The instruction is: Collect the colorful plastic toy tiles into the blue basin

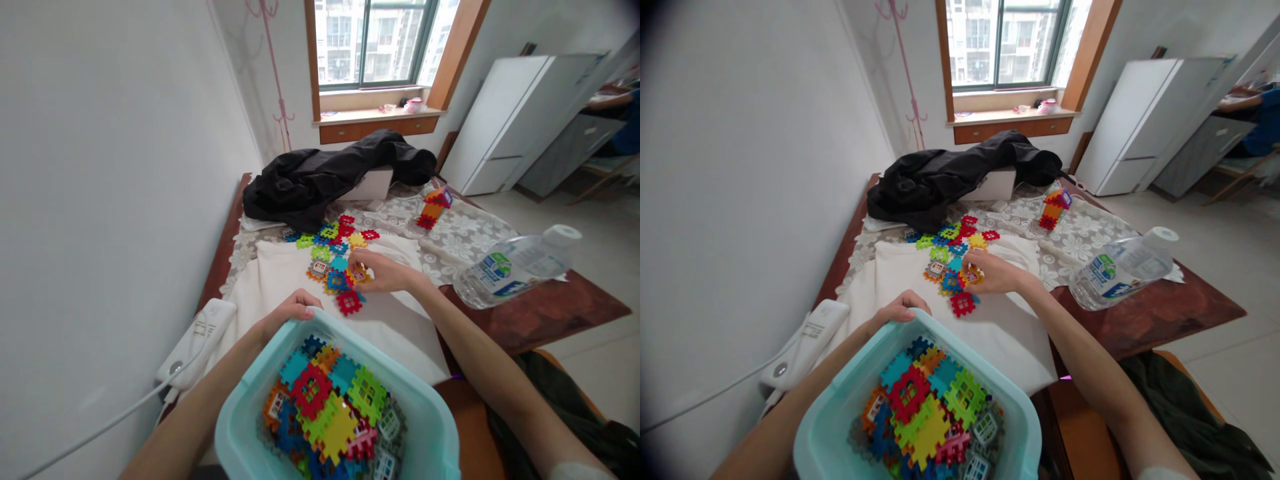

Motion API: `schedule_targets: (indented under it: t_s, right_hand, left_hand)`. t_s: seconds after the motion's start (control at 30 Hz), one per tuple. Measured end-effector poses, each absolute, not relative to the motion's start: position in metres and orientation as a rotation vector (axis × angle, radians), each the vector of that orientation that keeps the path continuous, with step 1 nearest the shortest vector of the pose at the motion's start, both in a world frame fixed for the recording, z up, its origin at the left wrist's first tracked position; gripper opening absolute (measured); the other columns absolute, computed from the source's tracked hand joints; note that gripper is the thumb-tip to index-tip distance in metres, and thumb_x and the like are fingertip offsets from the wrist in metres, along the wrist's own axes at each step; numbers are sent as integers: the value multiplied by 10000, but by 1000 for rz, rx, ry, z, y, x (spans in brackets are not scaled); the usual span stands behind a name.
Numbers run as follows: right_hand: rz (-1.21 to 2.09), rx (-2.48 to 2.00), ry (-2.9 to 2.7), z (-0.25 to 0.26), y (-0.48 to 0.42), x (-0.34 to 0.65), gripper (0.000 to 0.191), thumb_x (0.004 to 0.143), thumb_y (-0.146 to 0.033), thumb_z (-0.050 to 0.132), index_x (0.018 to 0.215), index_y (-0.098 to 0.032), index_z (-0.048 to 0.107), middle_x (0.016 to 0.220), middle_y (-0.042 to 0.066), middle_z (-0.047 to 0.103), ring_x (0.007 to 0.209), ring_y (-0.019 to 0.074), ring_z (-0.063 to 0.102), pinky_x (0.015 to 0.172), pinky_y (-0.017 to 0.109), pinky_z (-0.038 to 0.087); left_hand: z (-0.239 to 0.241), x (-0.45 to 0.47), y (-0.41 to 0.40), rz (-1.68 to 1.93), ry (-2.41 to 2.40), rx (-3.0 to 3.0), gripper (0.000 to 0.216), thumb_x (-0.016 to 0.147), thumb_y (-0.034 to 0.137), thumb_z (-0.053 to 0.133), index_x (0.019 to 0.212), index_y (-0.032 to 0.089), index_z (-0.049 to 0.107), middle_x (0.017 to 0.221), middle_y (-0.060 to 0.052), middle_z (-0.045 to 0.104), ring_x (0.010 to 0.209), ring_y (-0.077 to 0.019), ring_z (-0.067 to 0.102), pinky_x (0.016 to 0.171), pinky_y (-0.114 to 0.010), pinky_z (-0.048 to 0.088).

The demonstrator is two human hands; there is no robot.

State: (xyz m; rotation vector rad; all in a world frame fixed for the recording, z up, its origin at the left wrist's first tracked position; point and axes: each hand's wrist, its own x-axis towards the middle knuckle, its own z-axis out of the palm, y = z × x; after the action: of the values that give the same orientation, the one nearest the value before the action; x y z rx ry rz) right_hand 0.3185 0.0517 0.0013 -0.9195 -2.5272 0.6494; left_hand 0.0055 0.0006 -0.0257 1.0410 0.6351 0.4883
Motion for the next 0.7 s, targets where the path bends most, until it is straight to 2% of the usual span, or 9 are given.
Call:
schedule_targets:
  t_s: [0.1, 0.27, 0.7]
  right_hand:
    - [575, -799, -2520, 4, 38, 299, 213, 943, -323, 734, 1079, -232, 598, 1105, 78, 666, 997, 256, 625, 908, 392, 528]
    - [330, -942, -2506, -19, 30, 273, 213, 973, -356, 731, 1077, -215, 610, 1147, 131, 683, 1073, 307, 608, 954, 448, 517]
    - [466, -1029, -2356, -41, 40, 273, 219, 945, -305, 774, 998, -238, 572, 1097, 92, 692, 1032, 279, 604, 907, 397, 498]
  left_hand:
    - [-26, 5, 0, 494, 655, 1022, 414, 628, 450, 864, 784, 67, 854, 677, -121, 748, 558, -180, 613, 536, -250, 432]
    - [-23, 5, 0, 484, 642, 1031, 405, 639, 451, 865, 786, 74, 857, 667, -109, 742, 555, -174, 599, 534, -252, 429]
    - [-23, 4, -2, 492, 650, 1029, 387, 652, 442, 859, 785, 78, 852, 675, -102, 735, 572, -175, 595, 554, -258, 423]
